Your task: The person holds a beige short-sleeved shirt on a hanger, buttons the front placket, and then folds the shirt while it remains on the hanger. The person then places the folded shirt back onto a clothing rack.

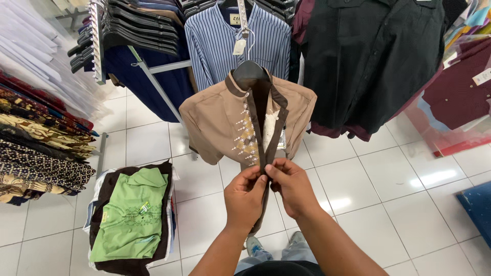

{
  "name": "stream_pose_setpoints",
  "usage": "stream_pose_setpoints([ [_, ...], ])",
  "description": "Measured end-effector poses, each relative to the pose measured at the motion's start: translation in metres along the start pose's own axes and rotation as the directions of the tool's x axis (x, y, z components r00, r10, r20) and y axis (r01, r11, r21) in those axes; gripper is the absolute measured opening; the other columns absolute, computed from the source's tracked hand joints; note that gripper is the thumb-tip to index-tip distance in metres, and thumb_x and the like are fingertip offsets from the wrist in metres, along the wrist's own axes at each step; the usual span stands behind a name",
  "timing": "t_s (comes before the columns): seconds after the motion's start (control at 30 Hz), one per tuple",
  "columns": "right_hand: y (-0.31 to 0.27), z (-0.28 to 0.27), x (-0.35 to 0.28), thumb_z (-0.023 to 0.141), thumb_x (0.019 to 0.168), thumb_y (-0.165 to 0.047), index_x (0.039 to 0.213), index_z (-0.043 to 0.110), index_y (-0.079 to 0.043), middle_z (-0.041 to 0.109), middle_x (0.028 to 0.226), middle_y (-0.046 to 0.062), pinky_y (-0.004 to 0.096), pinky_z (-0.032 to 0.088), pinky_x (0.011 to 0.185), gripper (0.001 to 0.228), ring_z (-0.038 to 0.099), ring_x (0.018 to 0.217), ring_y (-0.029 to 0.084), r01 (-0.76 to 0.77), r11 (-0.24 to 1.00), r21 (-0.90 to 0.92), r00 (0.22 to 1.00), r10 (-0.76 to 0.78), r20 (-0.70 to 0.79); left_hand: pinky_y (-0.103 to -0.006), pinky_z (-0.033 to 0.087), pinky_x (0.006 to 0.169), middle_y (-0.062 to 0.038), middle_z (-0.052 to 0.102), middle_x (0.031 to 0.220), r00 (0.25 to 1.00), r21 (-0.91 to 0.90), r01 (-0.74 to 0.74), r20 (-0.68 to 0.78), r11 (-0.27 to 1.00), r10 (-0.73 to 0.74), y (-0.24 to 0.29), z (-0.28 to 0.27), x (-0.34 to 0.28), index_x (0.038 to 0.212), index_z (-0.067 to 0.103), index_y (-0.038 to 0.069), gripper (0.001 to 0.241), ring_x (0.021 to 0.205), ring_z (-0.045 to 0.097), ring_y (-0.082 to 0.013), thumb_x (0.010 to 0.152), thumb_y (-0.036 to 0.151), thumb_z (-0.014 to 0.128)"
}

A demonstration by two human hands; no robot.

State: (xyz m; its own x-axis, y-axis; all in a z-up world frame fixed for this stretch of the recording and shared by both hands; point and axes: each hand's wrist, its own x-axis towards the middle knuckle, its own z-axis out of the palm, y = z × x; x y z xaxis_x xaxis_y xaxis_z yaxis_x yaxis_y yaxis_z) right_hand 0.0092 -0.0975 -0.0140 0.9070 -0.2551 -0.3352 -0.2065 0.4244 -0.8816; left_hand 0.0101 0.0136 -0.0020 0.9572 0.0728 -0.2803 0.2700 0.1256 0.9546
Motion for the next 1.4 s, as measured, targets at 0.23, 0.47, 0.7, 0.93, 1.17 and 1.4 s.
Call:
stream_pose_setpoints([
  [0.23,0.001,-0.022,0.009,0.069,0.081,-0.002,0.082,0.066,0.001,0.055,0.066,0.008,0.024,0.040,0.048,0.005,0.056,0.059,0.017,0.073,0.993,-0.089,0.996,-0.077,-0.041,-0.0270,0.054,0.063,-0.010,0.065,0.071,0.980,-0.066,-0.162,0.108,0.985,0.168,-0.018,0.009,0.011,0.097,0.069,-0.002,0.020,0.069,0.060,-0.0129,0.079,0.006,0.069],
  [0.47,-0.017,-0.039,0.005,0.059,0.090,-0.007,0.083,0.062,0.002,0.053,0.067,0.005,0.025,0.042,0.058,0.011,0.051,0.064,0.015,-0.002,0.999,-0.050,0.993,0.008,0.117,-0.0213,0.045,0.054,-0.004,0.058,0.062,0.977,0.030,-0.148,0.162,0.988,0.142,-0.014,0.025,0.011,0.087,0.069,0.002,0.009,0.060,0.051,-0.0071,0.084,0.010,0.065],
  [0.7,-0.028,-0.062,0.010,0.066,0.081,-0.001,0.086,0.062,0.002,0.052,0.069,0.005,0.024,0.043,0.060,0.007,0.051,0.068,0.014,0.054,0.991,-0.121,0.984,-0.033,0.175,-0.0201,0.043,0.057,-0.003,0.056,0.066,0.970,-0.044,-0.118,0.210,0.992,0.125,-0.009,0.047,0.000,0.090,0.065,0.001,0.009,0.063,0.050,-0.0073,0.083,0.007,0.064],
  [0.93,-0.026,-0.079,0.022,0.062,0.083,0.002,0.088,0.063,0.003,0.053,0.069,0.006,0.024,0.045,0.062,0.006,0.052,0.066,0.015,0.080,0.996,-0.045,0.989,-0.074,0.126,-0.0215,0.043,0.060,-0.002,0.054,0.070,0.989,-0.047,-0.106,0.100,0.993,0.111,-0.017,0.070,0.003,0.089,0.063,0.003,0.007,0.065,0.049,-0.0081,0.088,0.007,0.057],
  [1.17,-0.047,-0.097,0.028,0.063,0.083,0.000,0.087,0.063,0.004,0.053,0.069,0.008,0.027,0.045,0.061,0.005,0.050,0.066,0.016,0.049,0.998,-0.040,0.985,-0.042,0.166,-0.0198,0.042,0.055,-0.002,0.056,0.065,0.994,-0.011,-0.060,0.096,0.998,0.061,0.000,0.098,-0.005,0.088,0.068,0.001,0.011,0.061,0.048,-0.0062,0.086,0.009,0.061],
  [1.4,-0.058,-0.124,0.042,0.066,0.080,0.003,0.086,0.063,0.005,0.053,0.068,0.009,0.026,0.046,0.060,0.007,0.051,0.066,0.016,0.055,0.998,-0.037,0.977,-0.046,0.208,-0.0178,0.041,0.049,-0.002,0.058,0.060,0.995,0.037,-0.103,0.007,0.994,0.103,-0.003,0.124,-0.005,0.085,0.071,0.002,0.010,0.055,0.048,-0.0044,0.082,0.012,0.070],
])
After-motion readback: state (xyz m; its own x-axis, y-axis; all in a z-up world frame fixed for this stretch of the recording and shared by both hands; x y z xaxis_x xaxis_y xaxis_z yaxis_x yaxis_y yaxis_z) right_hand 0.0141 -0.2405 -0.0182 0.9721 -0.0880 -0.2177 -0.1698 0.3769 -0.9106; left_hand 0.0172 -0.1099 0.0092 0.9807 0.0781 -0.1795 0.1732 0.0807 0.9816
